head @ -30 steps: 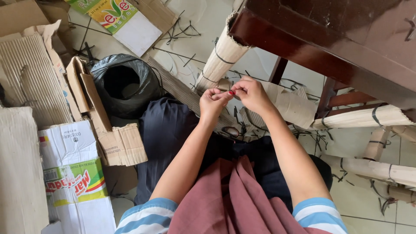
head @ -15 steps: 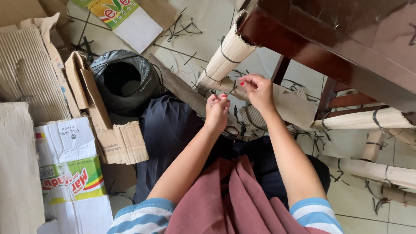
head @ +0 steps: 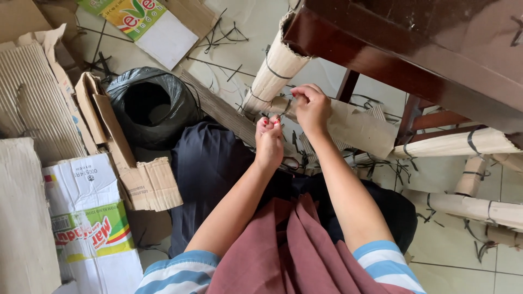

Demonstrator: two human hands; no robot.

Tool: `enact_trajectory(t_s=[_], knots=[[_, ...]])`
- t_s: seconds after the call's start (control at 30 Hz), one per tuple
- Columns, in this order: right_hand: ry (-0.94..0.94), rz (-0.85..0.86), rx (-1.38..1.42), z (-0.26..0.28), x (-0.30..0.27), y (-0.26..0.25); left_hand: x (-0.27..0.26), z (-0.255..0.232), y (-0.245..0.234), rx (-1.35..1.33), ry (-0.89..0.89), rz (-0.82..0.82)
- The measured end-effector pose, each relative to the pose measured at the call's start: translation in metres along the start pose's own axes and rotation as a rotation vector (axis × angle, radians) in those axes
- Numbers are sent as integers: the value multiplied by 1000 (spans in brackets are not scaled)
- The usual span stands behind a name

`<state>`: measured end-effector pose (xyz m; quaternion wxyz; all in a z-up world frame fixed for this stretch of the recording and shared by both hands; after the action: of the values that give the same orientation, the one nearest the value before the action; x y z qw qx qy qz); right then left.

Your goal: Wrapping the legs of a wooden chair with cardboard and securing them with ties for protection.

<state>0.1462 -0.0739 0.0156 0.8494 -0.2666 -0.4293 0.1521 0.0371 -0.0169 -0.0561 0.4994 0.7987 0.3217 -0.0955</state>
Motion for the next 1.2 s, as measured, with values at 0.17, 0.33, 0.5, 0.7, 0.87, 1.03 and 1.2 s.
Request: enact_trajectory(t_s=[0.17,0.33,0.5,0.7,0.87,1.03,1.2], knots=[[-126,-59,125,25,-15,-33,13,29,-27,63,-248,-94],[-85,-21,183,42,-56,-55,3,37,-11,117,-410,57],[165,-15,336,13,-90,-52,6,27,-2,264,-210,44],[738,80,529,-42,-139,-37,19,34,-19,317,-205,-46],[832,478,324,-79,-167,-27,23,32,-23,324,-222,-69],[512,942,-24,-75,-204,5,18,28,-13,319,-184,-21],[336,1227,-288,-73,-212,21,0,13,-5,328,-112,-15]])
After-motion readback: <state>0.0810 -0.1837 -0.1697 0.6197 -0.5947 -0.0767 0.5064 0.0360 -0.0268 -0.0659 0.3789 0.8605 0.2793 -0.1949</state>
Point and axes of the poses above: each hand's wrist, its own x-axis towards the middle knuckle, its own y-axis out of the palm, z = x × y, the point moved 4 cm from there along x, towards the middle knuckle, and after that the axes turned 12 degrees about -y, right-handed, at the moved point
